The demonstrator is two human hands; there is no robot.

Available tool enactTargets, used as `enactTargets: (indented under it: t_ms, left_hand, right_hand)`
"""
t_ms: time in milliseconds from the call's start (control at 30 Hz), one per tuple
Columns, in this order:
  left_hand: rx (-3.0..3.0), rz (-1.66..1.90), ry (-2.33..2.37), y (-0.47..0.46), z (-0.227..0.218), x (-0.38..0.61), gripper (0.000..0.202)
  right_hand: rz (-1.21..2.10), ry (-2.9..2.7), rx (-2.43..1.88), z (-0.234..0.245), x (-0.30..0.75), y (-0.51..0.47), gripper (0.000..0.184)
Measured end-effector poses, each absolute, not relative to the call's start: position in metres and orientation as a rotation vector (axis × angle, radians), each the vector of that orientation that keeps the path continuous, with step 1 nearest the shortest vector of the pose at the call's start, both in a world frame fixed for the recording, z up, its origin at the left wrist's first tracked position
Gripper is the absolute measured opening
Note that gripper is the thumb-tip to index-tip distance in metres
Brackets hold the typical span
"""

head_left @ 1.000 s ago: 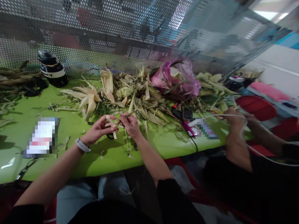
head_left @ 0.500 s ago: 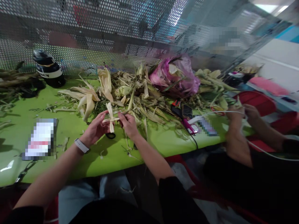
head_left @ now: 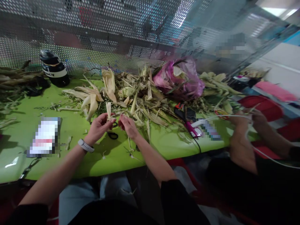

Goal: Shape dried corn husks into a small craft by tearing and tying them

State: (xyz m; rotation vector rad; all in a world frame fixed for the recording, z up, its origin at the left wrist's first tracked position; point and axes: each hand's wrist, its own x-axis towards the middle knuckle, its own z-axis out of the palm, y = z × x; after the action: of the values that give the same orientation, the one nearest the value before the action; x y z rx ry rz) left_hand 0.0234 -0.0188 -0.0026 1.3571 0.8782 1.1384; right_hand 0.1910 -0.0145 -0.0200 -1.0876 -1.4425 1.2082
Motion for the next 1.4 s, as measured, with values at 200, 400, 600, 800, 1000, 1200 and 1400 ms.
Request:
enactTargets:
  t_ms: [200,400,600,800,1000,1200,1400]
  left_hand:
    - [1.519,1.036,0.872,-0.016,-0.014,0.021,0.039]
    - [1.435,0.977,0.808,-0.018,-0.003,0.018,0.041]
    - [1.308,1.039,0.84,-0.018,0.004,0.015,0.037]
    - [1.175,1.117,0.819,-0.015,-0.001,0.016,0.04]
    - [1.328,1.058,0.828,-0.014,-0.004,0.016,0.035]
    - [1.515,0.869,0.785,-0.016,0.0,0.016,0.029]
    - [1.741,0.766,0.832,-0.017,-0.001,0.017,0.033]
  right_hand:
    - [1.201,-1.57,-0.999,-0.019,0.19,-0.016,0.045]
    - [1.349,-1.531,-0.94,-0.017,0.194,-0.01,0.045]
    - [1.476,-1.405,-0.98,-0.017,0.192,-0.01,0.049]
    - [1.449,-1.352,-0.97,-0.025,0.186,-0.011,0.044]
    - [1.279,-1.545,-1.054,-0.024,0.196,-0.009,0.037]
    - [1.015,-1.569,-1.038,-0.011,0.204,-0.015,0.035]
    - [0.927,-1.606,-1.019,-0.015,0.196,-0.015,0.041]
